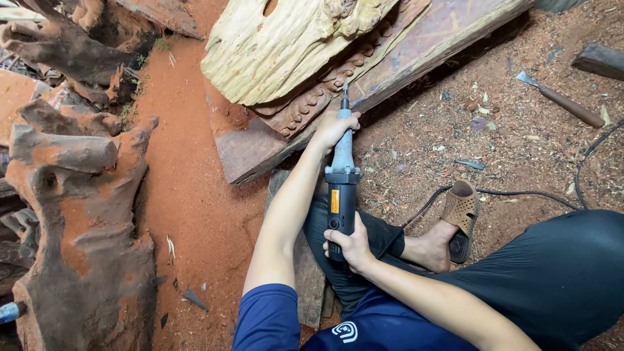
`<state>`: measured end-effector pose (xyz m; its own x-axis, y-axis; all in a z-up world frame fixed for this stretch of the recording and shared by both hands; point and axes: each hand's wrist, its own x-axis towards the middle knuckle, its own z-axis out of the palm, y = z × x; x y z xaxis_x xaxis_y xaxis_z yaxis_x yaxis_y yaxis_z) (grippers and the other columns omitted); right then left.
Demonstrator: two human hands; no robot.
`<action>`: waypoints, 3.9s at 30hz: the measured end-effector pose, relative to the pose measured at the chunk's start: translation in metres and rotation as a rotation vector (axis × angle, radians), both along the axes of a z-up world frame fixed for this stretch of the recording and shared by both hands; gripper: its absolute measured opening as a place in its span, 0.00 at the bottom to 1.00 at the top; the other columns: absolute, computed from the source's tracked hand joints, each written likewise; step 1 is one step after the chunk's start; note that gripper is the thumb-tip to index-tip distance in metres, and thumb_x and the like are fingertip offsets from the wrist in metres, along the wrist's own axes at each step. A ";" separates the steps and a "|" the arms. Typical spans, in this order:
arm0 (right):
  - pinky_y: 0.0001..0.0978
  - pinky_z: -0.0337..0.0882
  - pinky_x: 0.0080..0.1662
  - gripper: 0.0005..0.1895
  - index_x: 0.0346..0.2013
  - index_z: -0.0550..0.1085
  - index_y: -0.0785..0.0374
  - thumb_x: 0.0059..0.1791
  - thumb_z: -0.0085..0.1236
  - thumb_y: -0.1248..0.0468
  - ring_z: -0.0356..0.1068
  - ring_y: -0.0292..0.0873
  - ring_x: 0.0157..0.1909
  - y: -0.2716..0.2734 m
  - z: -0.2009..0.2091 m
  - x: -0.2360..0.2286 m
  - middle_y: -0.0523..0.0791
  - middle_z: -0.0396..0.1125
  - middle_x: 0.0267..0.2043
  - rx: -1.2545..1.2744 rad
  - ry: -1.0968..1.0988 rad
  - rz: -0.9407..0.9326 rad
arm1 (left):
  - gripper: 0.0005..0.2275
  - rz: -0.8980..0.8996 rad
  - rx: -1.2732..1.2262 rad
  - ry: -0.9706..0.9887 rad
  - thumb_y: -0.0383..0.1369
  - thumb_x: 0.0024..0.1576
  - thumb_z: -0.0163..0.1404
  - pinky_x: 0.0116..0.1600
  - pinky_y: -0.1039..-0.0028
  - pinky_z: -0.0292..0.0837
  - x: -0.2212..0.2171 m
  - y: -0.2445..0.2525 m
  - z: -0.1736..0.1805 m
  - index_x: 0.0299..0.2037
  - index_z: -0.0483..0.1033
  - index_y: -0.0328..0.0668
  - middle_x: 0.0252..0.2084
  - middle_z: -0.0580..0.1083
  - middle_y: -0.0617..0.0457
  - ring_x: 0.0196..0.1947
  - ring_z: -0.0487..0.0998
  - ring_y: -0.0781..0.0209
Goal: Carving decorative patterns into a large piece of wood using a handheld rotary power tool
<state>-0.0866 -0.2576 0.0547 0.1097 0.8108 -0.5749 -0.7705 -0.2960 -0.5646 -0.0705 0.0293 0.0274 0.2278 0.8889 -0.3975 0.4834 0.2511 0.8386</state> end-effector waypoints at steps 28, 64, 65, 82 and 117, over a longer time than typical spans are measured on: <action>0.42 0.75 0.14 0.27 0.45 0.66 0.69 0.34 0.66 0.79 0.73 0.52 0.16 0.011 -0.088 0.093 0.60 0.69 0.21 0.204 -0.289 0.133 | 0.12 0.202 0.020 -0.133 0.35 0.37 0.63 0.37 0.69 0.70 0.040 -0.002 -0.014 0.28 0.81 0.38 0.24 0.73 0.49 0.30 0.75 0.57; 0.49 0.75 0.15 0.21 0.40 0.67 0.68 0.35 0.63 0.78 0.74 0.55 0.17 0.002 -0.010 0.081 0.59 0.67 0.21 0.015 -0.058 0.100 | 0.17 0.101 0.025 -0.086 0.34 0.36 0.62 0.42 0.74 0.71 0.039 -0.008 -0.003 0.36 0.86 0.38 0.29 0.80 0.46 0.33 0.80 0.58; 0.48 0.75 0.15 0.20 0.38 0.67 0.68 0.35 0.62 0.77 0.74 0.54 0.17 0.002 -0.006 0.083 0.58 0.67 0.20 0.022 -0.070 0.109 | 0.17 0.107 0.021 -0.118 0.33 0.36 0.62 0.42 0.74 0.71 0.038 -0.009 -0.004 0.37 0.86 0.38 0.30 0.80 0.45 0.33 0.79 0.59; 0.47 0.74 0.15 0.21 0.40 0.67 0.69 0.35 0.63 0.78 0.74 0.55 0.17 -0.001 -0.021 0.096 0.59 0.68 0.22 0.070 -0.137 0.162 | 0.19 0.104 0.065 -0.249 0.31 0.39 0.60 0.46 0.73 0.71 0.030 -0.012 -0.023 0.44 0.86 0.43 0.31 0.78 0.45 0.35 0.78 0.60; 0.46 0.68 0.37 0.43 0.54 0.75 0.57 0.24 0.79 0.61 0.72 0.50 0.37 0.008 -0.147 0.172 0.54 0.71 0.35 0.160 -0.827 0.359 | 0.18 0.245 0.153 -0.258 0.31 0.39 0.59 0.36 0.81 0.65 0.056 -0.028 -0.018 0.42 0.87 0.46 0.21 0.73 0.52 0.25 0.71 0.66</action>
<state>0.0854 -0.2494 -0.0923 0.1620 0.9389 -0.3036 0.0206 -0.3109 -0.9502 -0.0141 0.0011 0.0092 0.0761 0.9741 -0.2130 0.1929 0.1952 0.9616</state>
